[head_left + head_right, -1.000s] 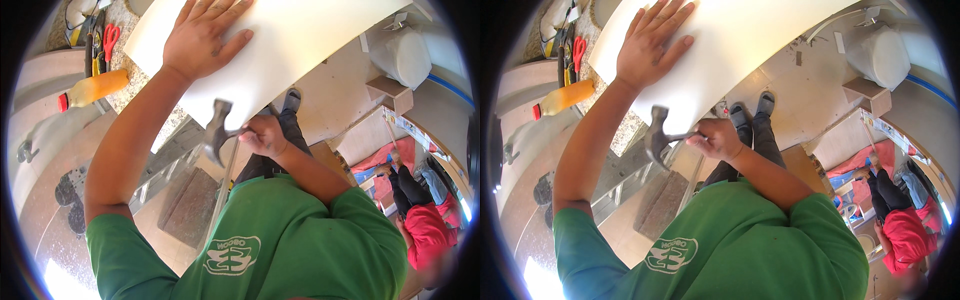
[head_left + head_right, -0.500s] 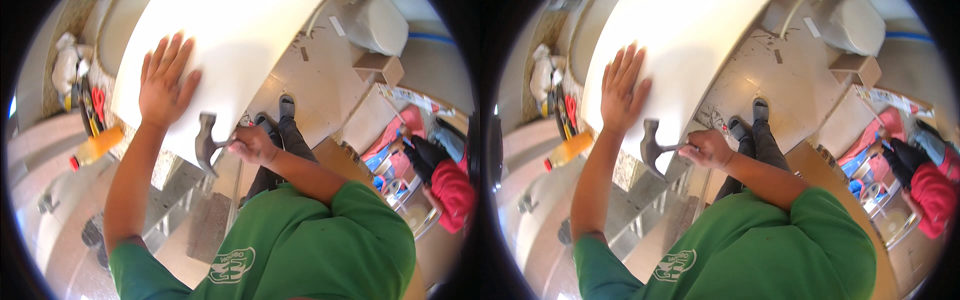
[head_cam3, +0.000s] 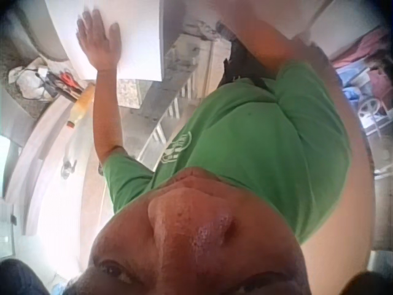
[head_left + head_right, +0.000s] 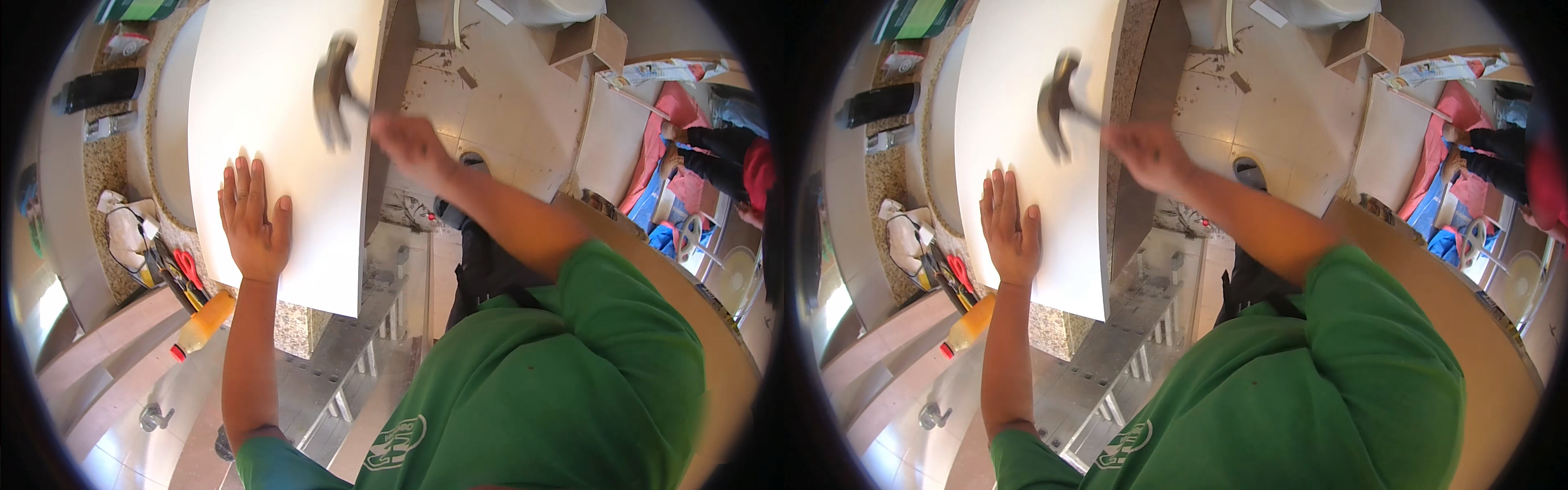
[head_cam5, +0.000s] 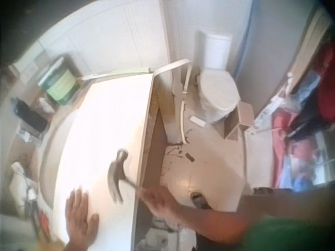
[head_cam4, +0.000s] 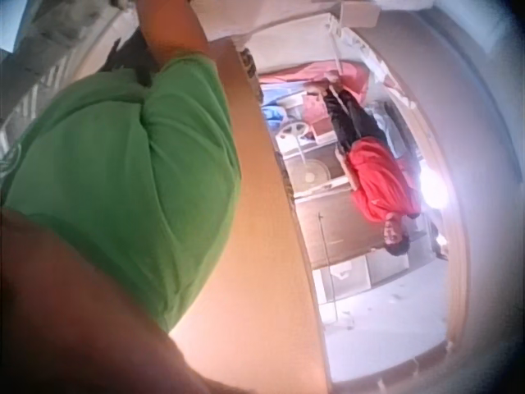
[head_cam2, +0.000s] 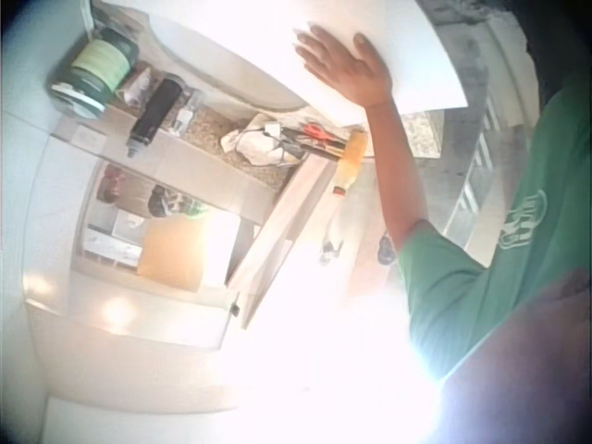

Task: The person aligns a white cabinet door over a bathroom sink, uses a hammer to tap it into place, then uses a utility knife to trim a flexible edge strip. The person then fits the trimmed strip along the door edge and taps it with the hammer to secure it.

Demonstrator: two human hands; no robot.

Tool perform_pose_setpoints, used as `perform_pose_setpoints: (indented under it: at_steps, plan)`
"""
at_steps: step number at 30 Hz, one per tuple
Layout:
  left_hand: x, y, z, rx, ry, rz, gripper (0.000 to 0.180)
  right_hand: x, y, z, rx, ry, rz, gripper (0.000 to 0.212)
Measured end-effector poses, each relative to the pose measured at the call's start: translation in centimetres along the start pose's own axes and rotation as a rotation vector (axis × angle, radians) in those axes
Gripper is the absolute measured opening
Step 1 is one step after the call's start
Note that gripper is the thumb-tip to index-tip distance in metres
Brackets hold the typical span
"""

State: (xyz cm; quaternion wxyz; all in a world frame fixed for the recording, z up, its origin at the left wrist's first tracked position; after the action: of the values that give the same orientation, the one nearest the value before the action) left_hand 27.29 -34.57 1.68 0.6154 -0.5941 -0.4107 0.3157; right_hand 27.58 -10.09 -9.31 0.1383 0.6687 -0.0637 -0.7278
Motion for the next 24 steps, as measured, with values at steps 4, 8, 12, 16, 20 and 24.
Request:
perform_pose_setpoints:
  at_steps: [4,8,12,16,20,24]
  plan:
    - [0.0,0.0,0.0,-0.008,0.004,-0.007,0.065,1.1,5.8,-8.4,-0.389,0.149,-0.337,0.053]
    - [-0.1,0.1,0.0,-0.039,0.008,0.007,0.065,2.6,5.0,-6.5,-0.296,0.188,-0.334,0.052]
    - [-0.2,0.2,-0.2,-0.047,0.011,-0.002,0.065,-2.5,-3.2,4.9,0.212,-0.249,-0.818,0.06]
    - [-0.2,0.2,-0.1,-0.031,0.014,-0.011,0.065,-0.2,-9.1,12.1,0.105,0.138,-0.3,0.071]
    - [-0.1,0.0,0.0,-0.035,0.023,-0.039,0.066,2.4,-4.4,5.7,-0.032,0.193,-0.229,0.071]
    - [-0.1,-0.1,0.0,-0.035,0.015,-0.052,0.066,3.3,4.4,-7.3,-0.37,0.217,-0.451,0.062]
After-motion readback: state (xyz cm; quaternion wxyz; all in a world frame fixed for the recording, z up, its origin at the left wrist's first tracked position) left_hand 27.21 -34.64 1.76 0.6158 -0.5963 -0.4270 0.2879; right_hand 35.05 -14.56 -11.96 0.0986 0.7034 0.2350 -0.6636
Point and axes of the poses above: each hand's wrist, its own z-axis towards the middle knuckle, its own y-axis out of the palm, x = y × z, the point moved 8 cm from there along z, towards the middle knuckle, and after that the axes turned 9 degrees about -x, right-handed, at the moved point
